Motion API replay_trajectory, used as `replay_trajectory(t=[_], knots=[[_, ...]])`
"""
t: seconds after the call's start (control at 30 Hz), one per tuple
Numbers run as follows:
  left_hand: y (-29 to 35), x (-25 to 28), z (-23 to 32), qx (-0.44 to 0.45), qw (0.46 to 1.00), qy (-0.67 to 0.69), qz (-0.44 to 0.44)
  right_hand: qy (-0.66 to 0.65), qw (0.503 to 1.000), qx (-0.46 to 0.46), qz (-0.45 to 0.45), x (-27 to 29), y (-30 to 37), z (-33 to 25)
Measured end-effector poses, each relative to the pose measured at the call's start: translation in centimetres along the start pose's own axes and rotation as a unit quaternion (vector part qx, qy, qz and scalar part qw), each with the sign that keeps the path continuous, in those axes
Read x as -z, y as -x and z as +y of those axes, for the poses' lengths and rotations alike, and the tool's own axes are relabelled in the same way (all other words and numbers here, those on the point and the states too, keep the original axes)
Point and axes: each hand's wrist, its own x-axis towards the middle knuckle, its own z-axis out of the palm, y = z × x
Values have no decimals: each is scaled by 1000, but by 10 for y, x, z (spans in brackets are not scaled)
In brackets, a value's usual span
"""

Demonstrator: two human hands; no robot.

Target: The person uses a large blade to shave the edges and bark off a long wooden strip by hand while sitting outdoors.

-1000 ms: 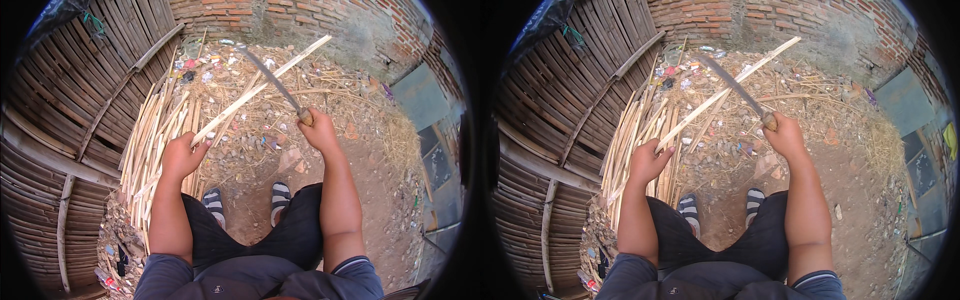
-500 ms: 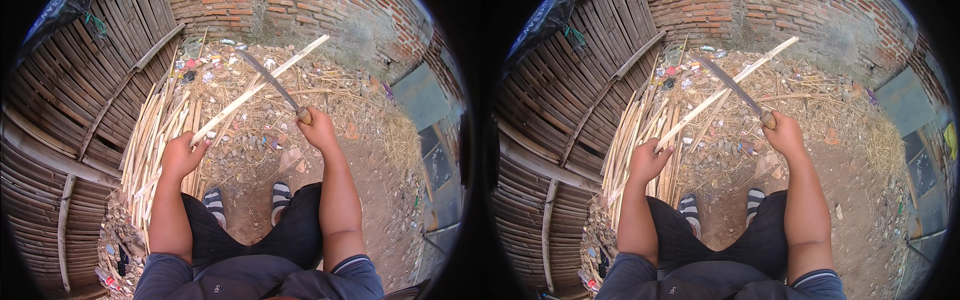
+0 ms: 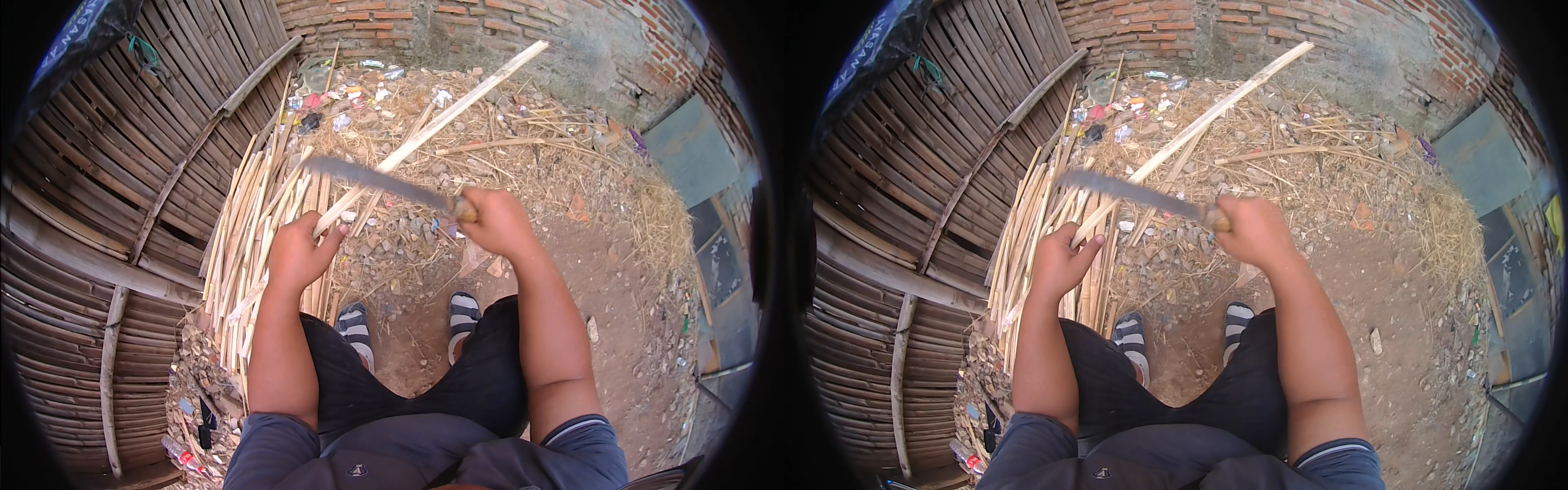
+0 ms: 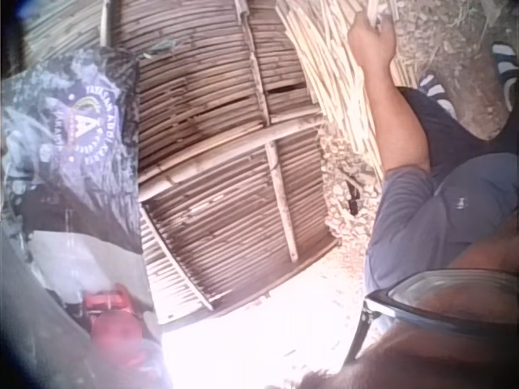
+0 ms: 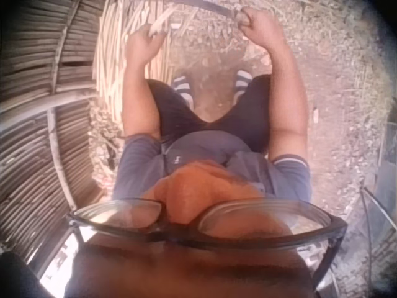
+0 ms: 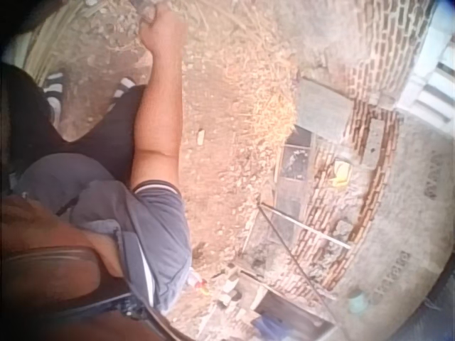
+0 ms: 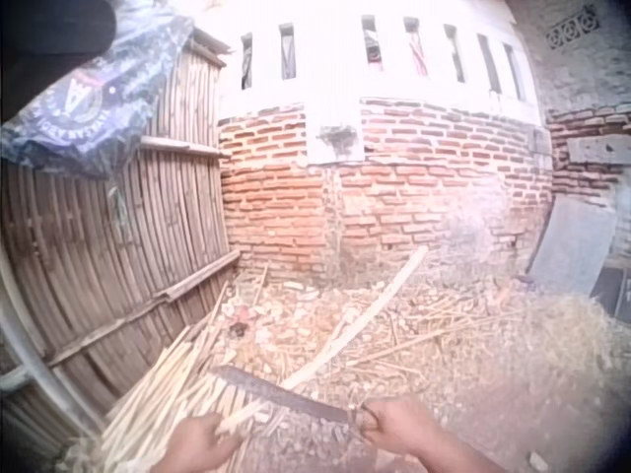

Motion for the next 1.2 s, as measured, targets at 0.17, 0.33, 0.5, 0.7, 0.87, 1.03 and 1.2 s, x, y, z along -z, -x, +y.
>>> replay_trajectory(t=[0.17, 0.33, 0.5, 0.7, 0.87, 1.03, 1.2], knots=[[0, 4, 3, 1, 1000, -2, 10, -66, 984, -129, 105, 14, -3, 39], [1, 2, 11, 4, 1000, 16, -8, -35, 997, -53, 40, 4, 4, 7], [2, -10, -15, -117, 990, 40, 63, 33, 997, 71, -24, -2, 3, -23], [0, 6, 4, 7, 1000, 14, -24, -69, 987, -103, 98, 17, -3, 36], [1, -1, 5, -16, 999, 36, -19, -58, 992, -90, 60, 11, 1, 32], [0, -21, -15, -83, 990, 109, 26, 53, 995, 79, -27, -7, 4, -16], [2, 1, 3, -5, 997, 42, -59, -64, 998, -14, 11, 2, -3, 11]])
